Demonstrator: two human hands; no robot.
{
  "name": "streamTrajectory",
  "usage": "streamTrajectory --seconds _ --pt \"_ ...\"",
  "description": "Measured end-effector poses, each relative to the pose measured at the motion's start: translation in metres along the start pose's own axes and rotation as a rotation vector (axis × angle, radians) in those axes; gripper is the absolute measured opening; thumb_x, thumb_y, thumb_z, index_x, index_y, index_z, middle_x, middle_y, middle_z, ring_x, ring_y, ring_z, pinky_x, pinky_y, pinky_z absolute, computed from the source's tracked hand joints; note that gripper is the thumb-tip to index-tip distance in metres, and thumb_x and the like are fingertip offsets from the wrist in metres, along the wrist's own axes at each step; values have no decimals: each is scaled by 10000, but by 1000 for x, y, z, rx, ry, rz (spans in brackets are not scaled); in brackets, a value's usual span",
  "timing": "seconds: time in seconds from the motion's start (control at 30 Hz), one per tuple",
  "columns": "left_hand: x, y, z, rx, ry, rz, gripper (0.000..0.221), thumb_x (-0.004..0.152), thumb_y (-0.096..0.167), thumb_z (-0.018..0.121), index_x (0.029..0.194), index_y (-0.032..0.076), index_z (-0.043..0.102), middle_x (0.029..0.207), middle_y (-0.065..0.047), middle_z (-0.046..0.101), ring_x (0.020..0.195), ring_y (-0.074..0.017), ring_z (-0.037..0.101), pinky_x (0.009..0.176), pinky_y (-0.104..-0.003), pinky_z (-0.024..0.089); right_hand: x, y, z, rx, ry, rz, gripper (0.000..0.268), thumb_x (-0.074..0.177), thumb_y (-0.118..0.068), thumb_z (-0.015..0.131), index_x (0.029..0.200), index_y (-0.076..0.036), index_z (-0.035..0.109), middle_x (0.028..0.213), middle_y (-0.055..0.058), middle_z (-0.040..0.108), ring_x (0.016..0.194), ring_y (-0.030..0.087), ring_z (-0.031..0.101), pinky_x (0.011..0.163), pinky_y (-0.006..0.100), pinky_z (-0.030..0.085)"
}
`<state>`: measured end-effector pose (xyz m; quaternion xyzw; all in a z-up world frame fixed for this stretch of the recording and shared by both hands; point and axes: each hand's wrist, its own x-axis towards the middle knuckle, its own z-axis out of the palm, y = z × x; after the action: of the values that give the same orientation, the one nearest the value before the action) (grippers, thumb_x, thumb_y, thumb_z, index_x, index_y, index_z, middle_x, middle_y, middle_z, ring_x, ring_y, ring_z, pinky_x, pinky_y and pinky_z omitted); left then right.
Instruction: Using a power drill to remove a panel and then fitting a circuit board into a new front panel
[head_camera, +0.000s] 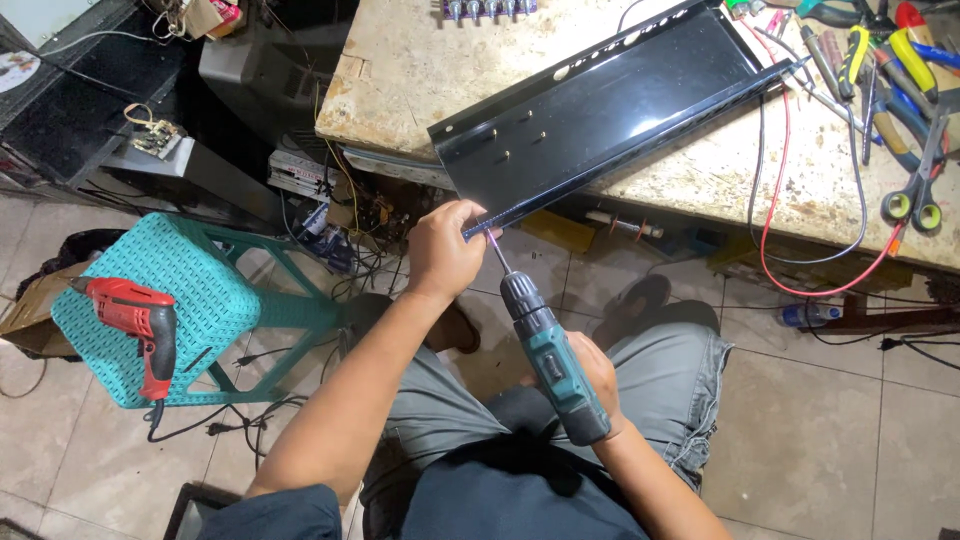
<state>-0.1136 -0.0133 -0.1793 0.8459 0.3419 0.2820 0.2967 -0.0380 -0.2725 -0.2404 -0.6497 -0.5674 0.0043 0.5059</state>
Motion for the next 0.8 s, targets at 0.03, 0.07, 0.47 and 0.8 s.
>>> streamTrajectory --seconds 0.03,0.07,0.47,0.8 --pt "1 -1 1 -20 -27 3 168 753 218 867 849 195 731 748 -8 705 801 -278 731 706 -390 571 -19 21 9 44 52 48 546 765 -332 912 1123 25 707 938 167 732 797 357 704 728 401 586" --pt "3 -5 -2 -22 -31 4 168 753 218 867 849 195 731 748 -8 705 801 -278 731 706 -390 571 -12 13 5 41 53 52 546 765 -332 912 1123 25 707 938 167 732 797 357 704 728 401 586" --pt "12 -1 -7 172 -313 207 377 751 -21 790 1041 124 598 888 -117 700 933 -366 714 825 -462 587 -23 9 2 75 114 18 470 699 -278 954 990 24 742 899 157 754 706 358 693 615 416 567" --pt "11 -3 -7 145 -250 222 371 747 -68 702 1043 131 602 842 -113 698 886 -376 712 800 -469 593 -15 9 7 115 134 -29 473 739 -292 933 995 47 725 845 184 734 674 399 684 575 436 562"
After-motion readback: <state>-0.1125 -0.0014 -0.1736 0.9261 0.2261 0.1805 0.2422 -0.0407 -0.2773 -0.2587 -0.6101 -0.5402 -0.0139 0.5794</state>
